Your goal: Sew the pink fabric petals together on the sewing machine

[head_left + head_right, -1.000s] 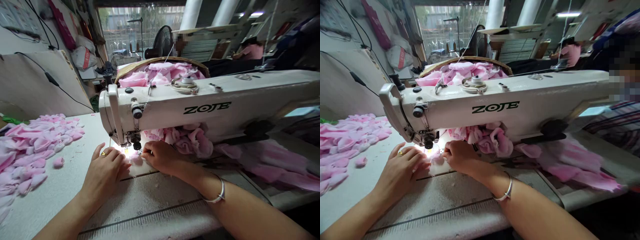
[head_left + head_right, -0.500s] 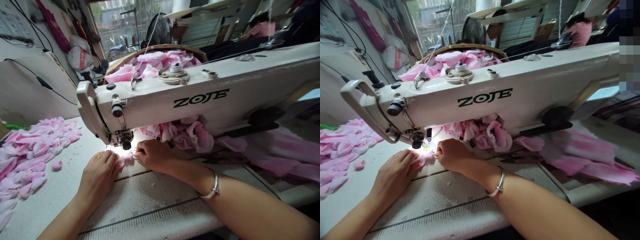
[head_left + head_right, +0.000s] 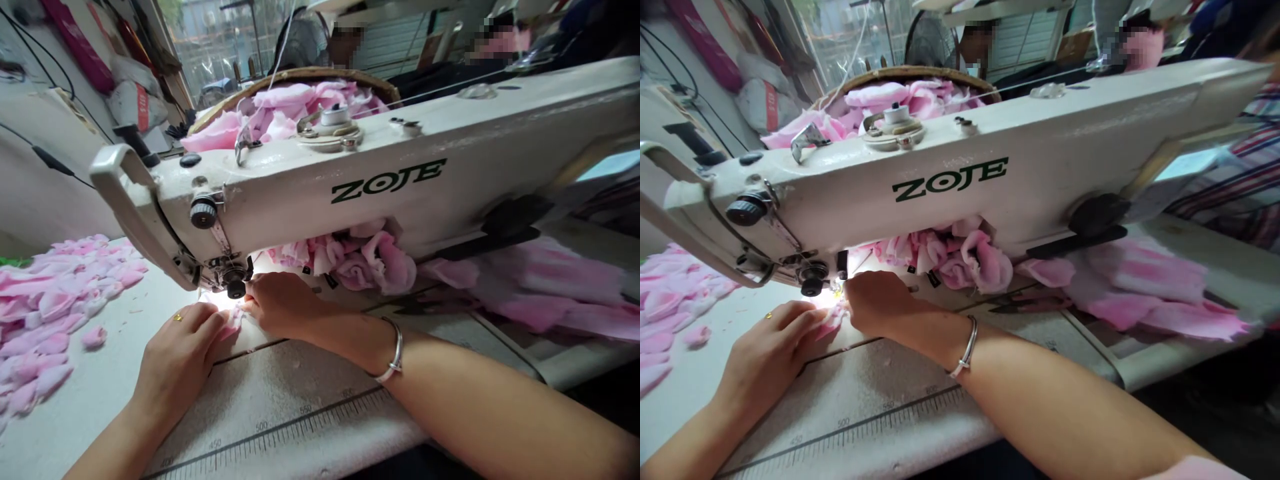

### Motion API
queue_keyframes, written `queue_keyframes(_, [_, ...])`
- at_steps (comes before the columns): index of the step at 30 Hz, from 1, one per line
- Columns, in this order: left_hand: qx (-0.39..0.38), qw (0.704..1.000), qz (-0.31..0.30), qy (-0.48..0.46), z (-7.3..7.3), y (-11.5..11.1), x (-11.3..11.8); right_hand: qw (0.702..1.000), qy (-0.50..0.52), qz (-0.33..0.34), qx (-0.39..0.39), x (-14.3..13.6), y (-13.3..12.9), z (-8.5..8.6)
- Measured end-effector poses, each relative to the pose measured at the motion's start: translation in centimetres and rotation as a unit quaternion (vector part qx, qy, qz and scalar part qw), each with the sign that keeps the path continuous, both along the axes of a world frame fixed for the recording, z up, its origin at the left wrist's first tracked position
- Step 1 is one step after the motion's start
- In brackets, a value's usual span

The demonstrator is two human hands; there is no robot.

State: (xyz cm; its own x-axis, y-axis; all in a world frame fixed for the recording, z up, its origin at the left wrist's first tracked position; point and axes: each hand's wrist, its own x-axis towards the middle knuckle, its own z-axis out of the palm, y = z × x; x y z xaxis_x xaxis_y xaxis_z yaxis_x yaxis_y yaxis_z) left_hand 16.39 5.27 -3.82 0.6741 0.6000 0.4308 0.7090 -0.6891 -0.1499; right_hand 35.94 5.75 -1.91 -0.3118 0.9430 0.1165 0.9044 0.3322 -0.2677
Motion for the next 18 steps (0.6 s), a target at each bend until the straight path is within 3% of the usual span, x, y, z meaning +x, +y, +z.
queue_keyframes(7, [-0.043,0.999,-0.006,-0.008,-0.1,0.1,-0.2,0.999,-0.025,0.032,0.010,1.3,0.7,0.0])
queue_keyframes(18, [-0.088,0.996,-0.001,-0.024,-0.1,0.6,-0.4,0.992,-0.041,0.092,0.071,0.3,1.1,-0.8])
